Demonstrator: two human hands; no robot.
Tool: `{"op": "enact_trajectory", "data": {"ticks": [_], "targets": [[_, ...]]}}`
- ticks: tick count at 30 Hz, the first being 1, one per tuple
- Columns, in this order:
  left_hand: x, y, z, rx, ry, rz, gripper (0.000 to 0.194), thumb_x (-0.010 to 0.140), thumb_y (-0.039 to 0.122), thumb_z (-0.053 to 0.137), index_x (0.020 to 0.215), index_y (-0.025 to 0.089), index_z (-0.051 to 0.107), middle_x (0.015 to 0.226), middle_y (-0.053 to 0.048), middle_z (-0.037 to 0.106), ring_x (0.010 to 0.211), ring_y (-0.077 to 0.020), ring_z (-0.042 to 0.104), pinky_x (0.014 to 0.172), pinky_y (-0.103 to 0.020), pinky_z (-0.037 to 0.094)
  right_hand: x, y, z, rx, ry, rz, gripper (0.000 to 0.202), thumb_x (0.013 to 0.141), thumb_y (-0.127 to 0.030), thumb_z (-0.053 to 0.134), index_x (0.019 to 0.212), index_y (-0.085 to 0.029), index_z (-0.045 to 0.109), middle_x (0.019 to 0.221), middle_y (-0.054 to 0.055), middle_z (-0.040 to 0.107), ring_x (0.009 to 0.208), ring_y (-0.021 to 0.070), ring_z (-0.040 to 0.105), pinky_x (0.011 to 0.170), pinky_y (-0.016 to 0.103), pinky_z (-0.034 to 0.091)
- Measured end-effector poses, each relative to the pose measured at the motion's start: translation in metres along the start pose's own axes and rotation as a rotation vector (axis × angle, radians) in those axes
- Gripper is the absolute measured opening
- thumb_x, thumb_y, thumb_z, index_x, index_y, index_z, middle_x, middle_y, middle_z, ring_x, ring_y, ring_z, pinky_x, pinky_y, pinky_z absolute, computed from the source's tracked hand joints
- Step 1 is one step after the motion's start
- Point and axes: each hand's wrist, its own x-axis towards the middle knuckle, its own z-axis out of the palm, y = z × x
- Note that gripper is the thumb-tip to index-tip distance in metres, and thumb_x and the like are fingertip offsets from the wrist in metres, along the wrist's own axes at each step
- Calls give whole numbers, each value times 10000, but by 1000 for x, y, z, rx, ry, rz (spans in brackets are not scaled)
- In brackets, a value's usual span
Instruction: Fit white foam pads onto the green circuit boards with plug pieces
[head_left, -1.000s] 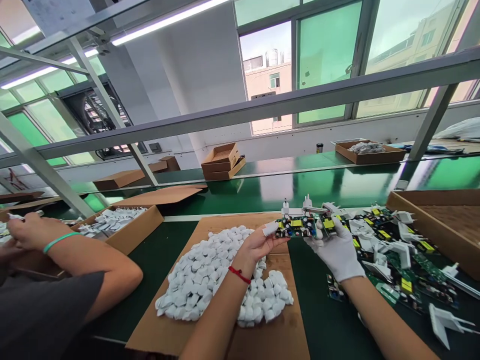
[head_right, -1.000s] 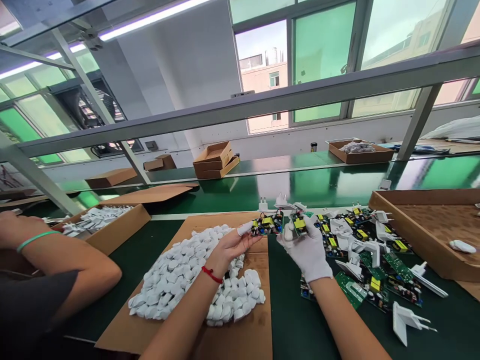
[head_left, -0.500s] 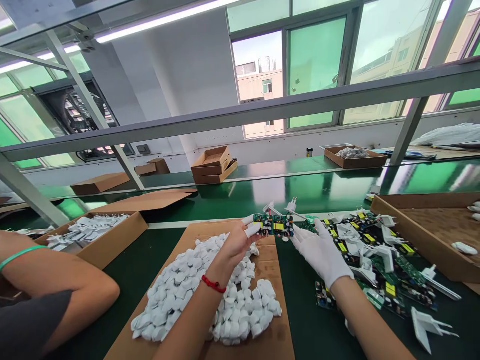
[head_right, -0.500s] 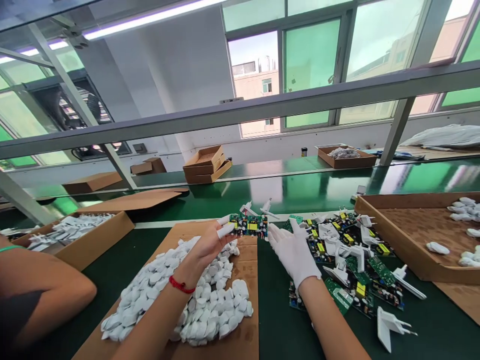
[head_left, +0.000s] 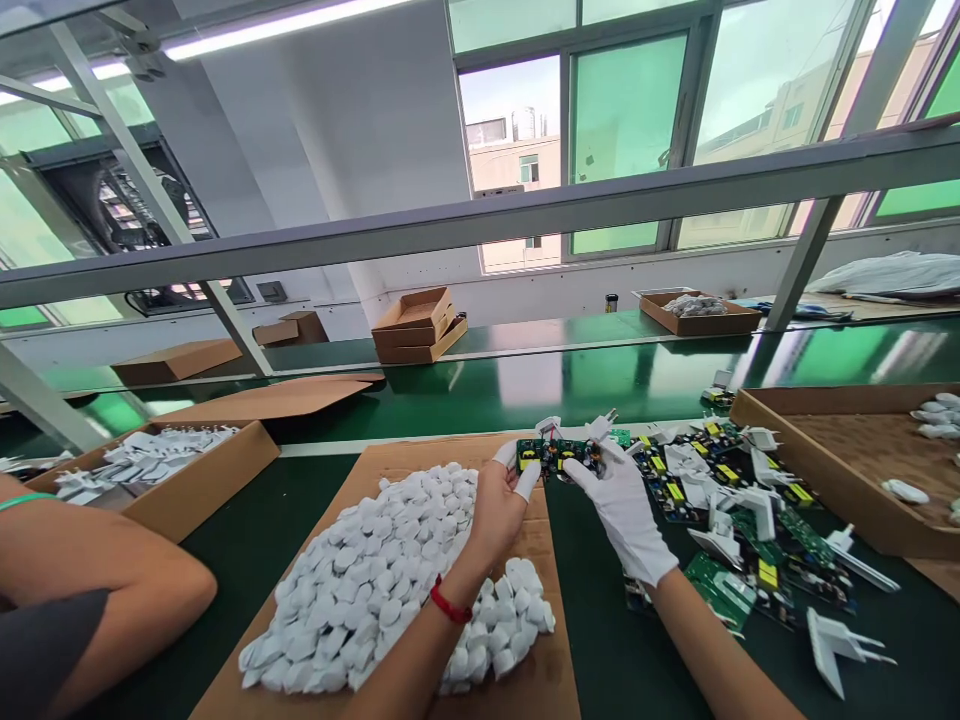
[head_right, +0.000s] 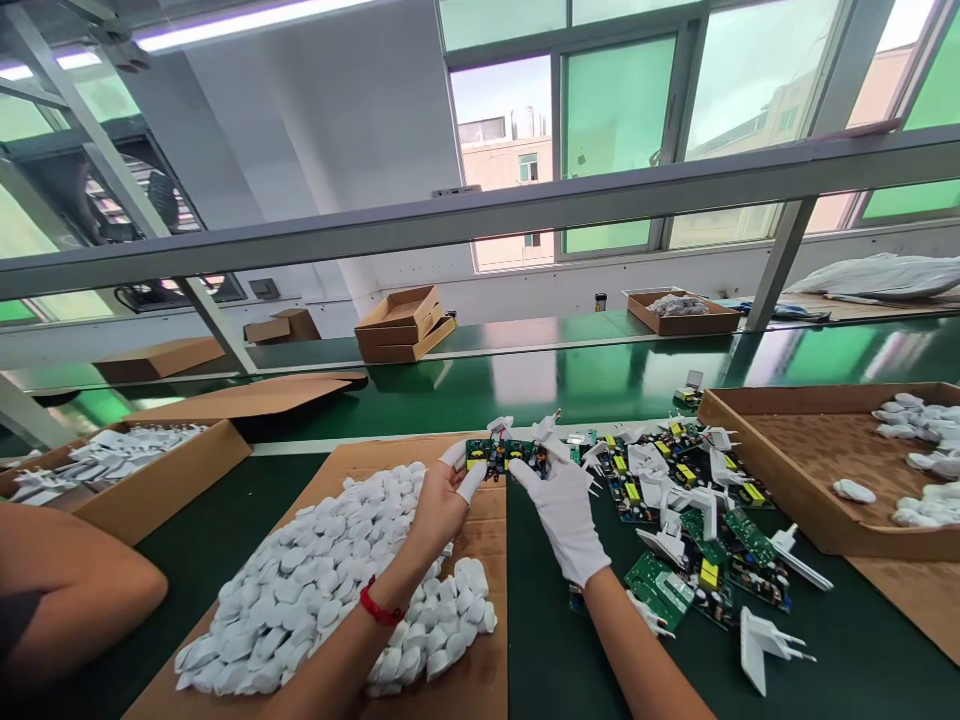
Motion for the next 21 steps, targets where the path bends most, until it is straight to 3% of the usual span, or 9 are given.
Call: {"op": "enact_trajectory", "data": {"ticks": [3,7,13,15,18,21], "targets": [[-5,3,2,19,19,25,214,723,176,661,933,154,621,973,-67,706,966,-225,642,905,-309,464,-5,-4,6,-3,45,-32,447,525,-357,776,921,-186,658,1056,112,693,1121,310,552,1055,520,339],[-11,9,4,33,49,27,189,722,138,666,905,165,626,946,-60,705,958,-228,643,883,-285,466,-12,-7,9,15,63,-36,366,552,-322,778,877,-203,659,980,89,708,1061,290,584,1050,502,352],[-20,20,1,0,45,-3,285,716,161,698,995,174,643,1013,-62,692,1005,-237,622,911,-292,455,-15,-21,4,49,56,-32,382,500,-277,826,846,-216,677,969,69,714,1028,270,603,1022,445,398],[-24,31,-7,-29,-25,-50,292,686,213,739,963,151,670,967,-84,703,954,-255,639,857,-317,494,-13,-32,1,62,-40,16,400,488,-251,838,857,-213,688,978,60,714,998,260,617,953,415,462],[-34,48,-23,-64,-111,-108,325,635,285,793,903,127,702,880,-102,713,873,-267,657,769,-328,529,-14,-50,0,156,-329,150,377,530,-235,840,873,-198,690,872,37,716,767,200,651,704,324,559],[-48,60,-37,-186,-154,-194,374,617,378,809,883,134,713,847,-100,711,816,-250,659,727,-320,535,-25,-62,7,366,-540,267,421,569,-281,830,948,-194,667,734,1,684,550,131,592,476,234,517]]}}
